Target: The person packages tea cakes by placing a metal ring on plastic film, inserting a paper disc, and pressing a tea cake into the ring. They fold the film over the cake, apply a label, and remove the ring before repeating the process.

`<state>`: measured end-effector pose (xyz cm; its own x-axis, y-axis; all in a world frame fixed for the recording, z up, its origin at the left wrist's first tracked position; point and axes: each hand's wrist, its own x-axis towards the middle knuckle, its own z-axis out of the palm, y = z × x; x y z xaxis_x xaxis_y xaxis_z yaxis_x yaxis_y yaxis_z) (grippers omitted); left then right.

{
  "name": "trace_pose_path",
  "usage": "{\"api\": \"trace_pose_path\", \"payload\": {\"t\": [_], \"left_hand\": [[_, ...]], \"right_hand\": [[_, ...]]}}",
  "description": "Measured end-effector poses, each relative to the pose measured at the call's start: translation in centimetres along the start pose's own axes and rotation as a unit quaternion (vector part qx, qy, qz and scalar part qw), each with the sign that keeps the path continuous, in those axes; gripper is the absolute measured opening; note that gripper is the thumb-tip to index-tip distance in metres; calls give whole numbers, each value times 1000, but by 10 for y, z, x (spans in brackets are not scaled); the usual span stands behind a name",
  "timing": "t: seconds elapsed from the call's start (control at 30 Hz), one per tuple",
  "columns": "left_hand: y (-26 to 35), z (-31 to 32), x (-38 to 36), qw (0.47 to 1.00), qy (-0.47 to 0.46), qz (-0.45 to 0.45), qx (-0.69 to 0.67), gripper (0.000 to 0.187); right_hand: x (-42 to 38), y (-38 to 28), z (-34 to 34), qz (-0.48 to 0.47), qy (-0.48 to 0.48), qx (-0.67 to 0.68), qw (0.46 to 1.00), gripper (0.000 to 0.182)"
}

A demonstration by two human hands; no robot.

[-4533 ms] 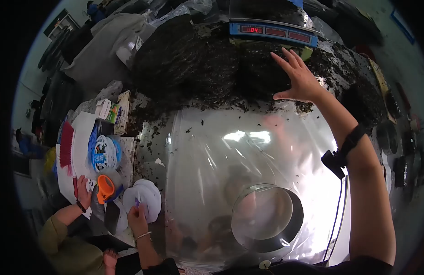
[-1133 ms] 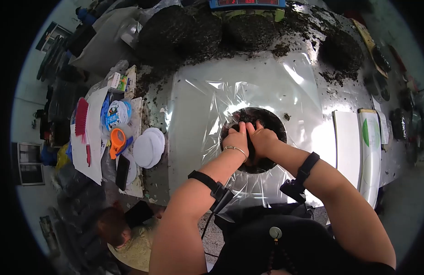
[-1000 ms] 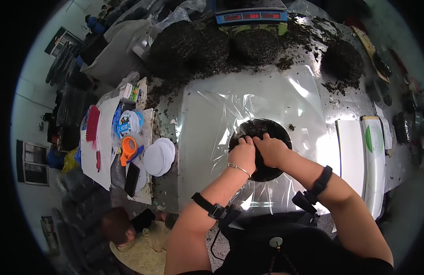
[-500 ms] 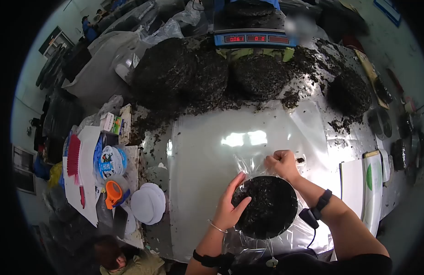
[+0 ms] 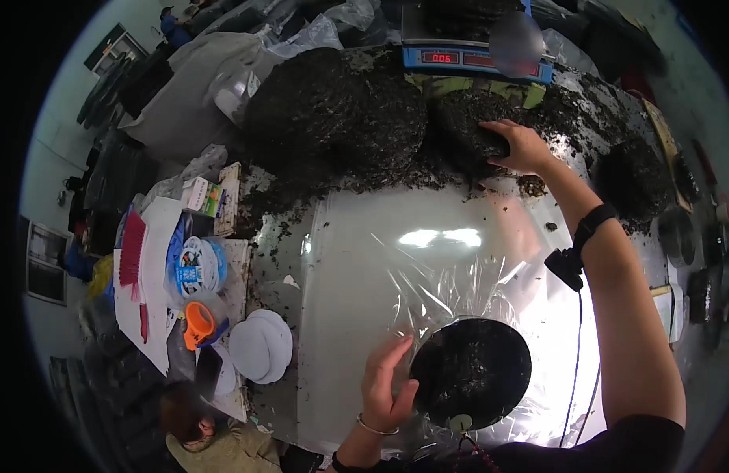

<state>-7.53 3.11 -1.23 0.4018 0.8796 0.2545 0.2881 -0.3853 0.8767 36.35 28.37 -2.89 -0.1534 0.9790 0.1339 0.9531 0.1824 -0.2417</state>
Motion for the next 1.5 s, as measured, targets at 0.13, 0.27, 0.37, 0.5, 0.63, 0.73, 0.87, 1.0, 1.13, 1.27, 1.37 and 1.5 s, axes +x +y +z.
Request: {"api": "trace_pose_path", "payload": {"t": [0.13,0.27,0.37,0.5,0.63,0.73,0.87,1.0,1.13,1.27,1.37,1.5], "left_hand": [[48,-15,-4,998,65,14,16,44],[69,-30,-20,991,132,6,-3,36],[81,-29,-24,971,164,-27,-170,44],[97,-12,4,922,202,-90,-317,64],[98,-4,8,850,44,-134,-508,64],[97,10,-16,847,3,-213,-486,59],[98,37,-36,885,86,-166,-426,64],[101,24,-43,866,89,-172,-461,58],[94,8,-50,913,46,-148,-377,58],[85,24,-49,928,102,-143,-328,63],[80,21,-50,912,54,-156,-375,61],[76,4,-59,882,90,-217,-408,69]], "right_hand": [[-12,-11,8,23,75,-112,991,87],[-50,-42,-58,-33,266,-26,963,81],[-104,-105,-119,46,309,259,914,45],[-218,-189,-130,114,255,667,691,39],[-317,-246,-102,198,92,819,531,50],[-353,-242,-78,213,22,852,478,57],[-371,-252,-76,218,-3,851,478,62],[-385,-265,-75,201,-59,816,539,82],[-378,-257,-96,141,15,805,576,94],[-376,-273,-88,220,-47,784,579,69],[-400,-243,-72,204,-139,887,390,63],[-408,-250,-96,263,18,810,524,50]]}}
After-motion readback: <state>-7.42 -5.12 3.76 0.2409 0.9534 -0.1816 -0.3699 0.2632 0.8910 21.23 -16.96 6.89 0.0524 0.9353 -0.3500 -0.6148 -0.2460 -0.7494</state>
